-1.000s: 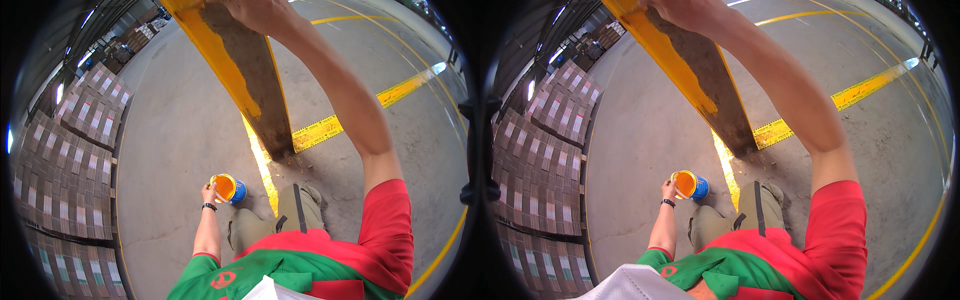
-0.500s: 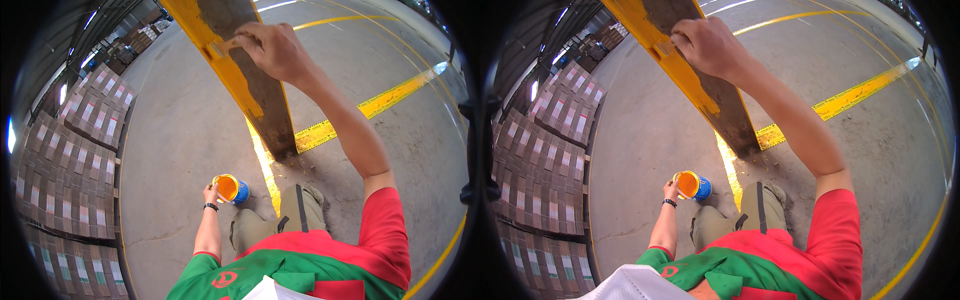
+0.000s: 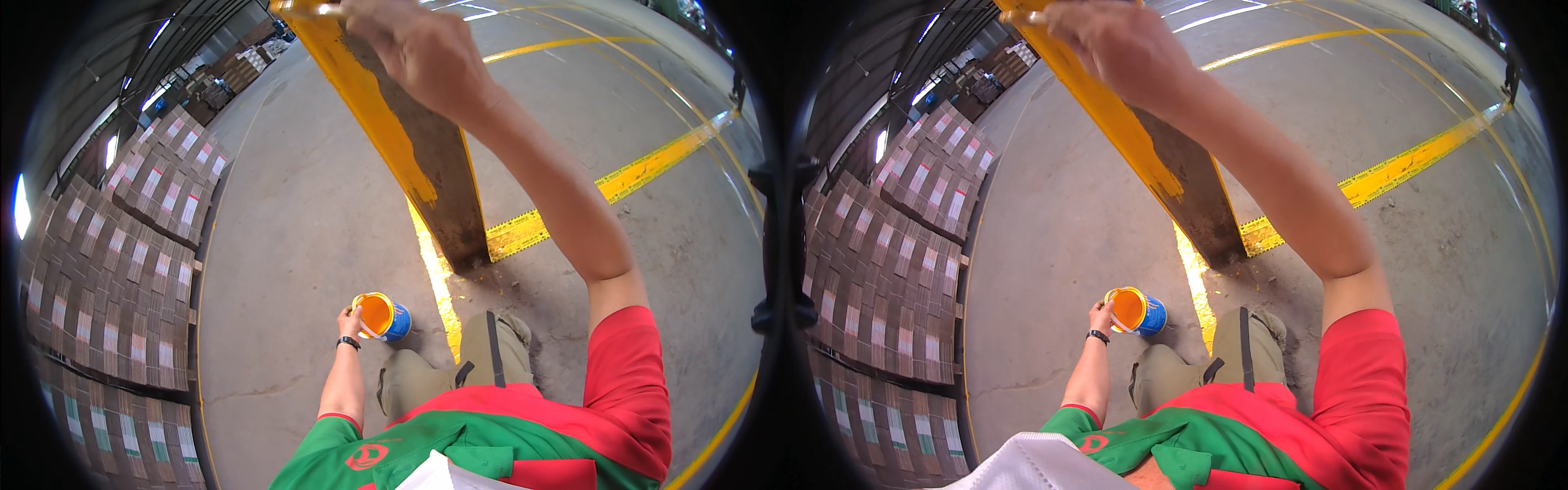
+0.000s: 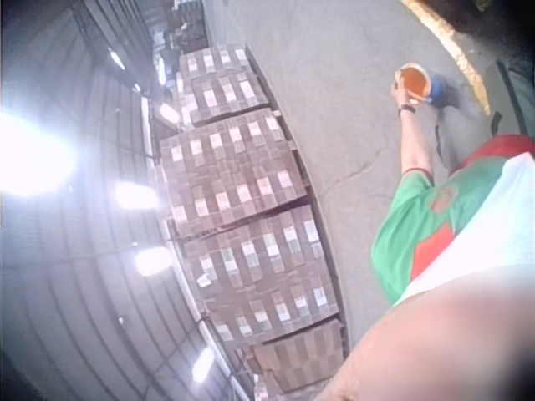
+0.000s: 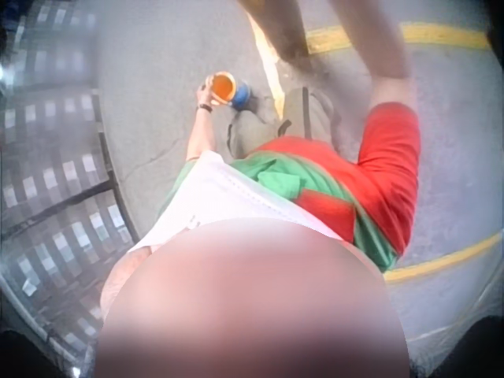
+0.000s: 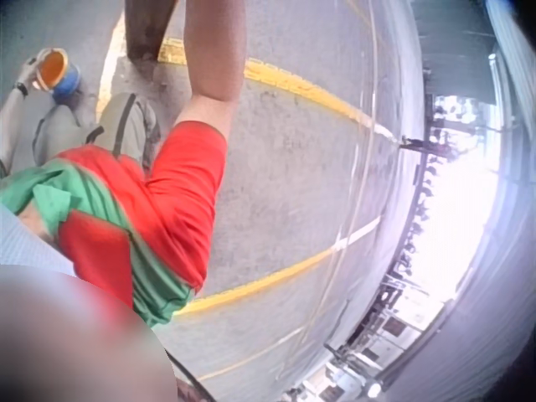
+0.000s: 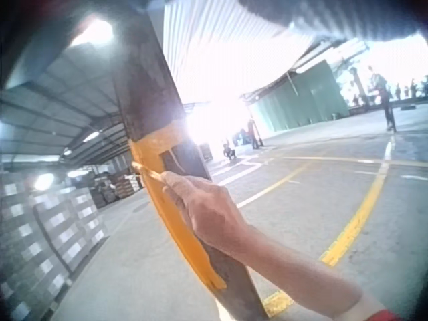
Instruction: The person paints a vertical metal beam and adjacent floor lines with yellow paint using a brush and a small bucket. They repeatedly dip the brush into the bucket and apply paint to the beam and floor, moving along the beam as they work.
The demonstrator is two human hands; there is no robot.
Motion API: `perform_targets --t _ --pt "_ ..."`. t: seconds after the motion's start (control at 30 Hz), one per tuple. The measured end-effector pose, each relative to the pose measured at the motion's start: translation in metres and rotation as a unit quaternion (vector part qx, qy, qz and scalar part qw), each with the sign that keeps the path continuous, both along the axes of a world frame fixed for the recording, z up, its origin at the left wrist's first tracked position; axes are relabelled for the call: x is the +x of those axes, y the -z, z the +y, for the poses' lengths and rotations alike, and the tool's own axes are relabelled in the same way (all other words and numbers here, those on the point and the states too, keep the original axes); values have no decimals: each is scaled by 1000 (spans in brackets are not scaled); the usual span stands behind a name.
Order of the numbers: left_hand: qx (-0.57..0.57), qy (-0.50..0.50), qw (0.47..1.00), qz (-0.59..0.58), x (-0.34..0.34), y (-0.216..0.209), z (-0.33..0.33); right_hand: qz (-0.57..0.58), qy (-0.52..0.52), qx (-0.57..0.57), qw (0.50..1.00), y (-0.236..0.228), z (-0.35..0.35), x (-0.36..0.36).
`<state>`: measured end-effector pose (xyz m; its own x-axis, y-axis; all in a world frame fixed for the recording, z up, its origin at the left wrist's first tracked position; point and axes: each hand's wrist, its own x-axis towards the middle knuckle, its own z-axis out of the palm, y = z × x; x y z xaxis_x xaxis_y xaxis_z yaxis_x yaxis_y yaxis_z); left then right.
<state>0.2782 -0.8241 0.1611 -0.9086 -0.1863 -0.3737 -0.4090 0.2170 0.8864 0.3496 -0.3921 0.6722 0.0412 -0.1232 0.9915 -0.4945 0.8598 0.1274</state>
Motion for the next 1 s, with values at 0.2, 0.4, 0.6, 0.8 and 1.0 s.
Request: perform_targets --t 0.2,0.4,0.6,0.8,1.0 --pt "-26 -15 999 29 0 1 3 -60 37 75 995 37 6 13" --pt "-1 0 999 34 1 -1 5 -24 42 50 998 17 14 -1" --pt "-38 -17 998 54 8 -4 13 -36 40 69 996 18 21 16" --pt "-138 -49 985 87 5 6 11 29 188 143 971 -16 29 -6" --pt "-120 -56 988 77 3 16 5 -17 194 224 955 -1 28 -5"
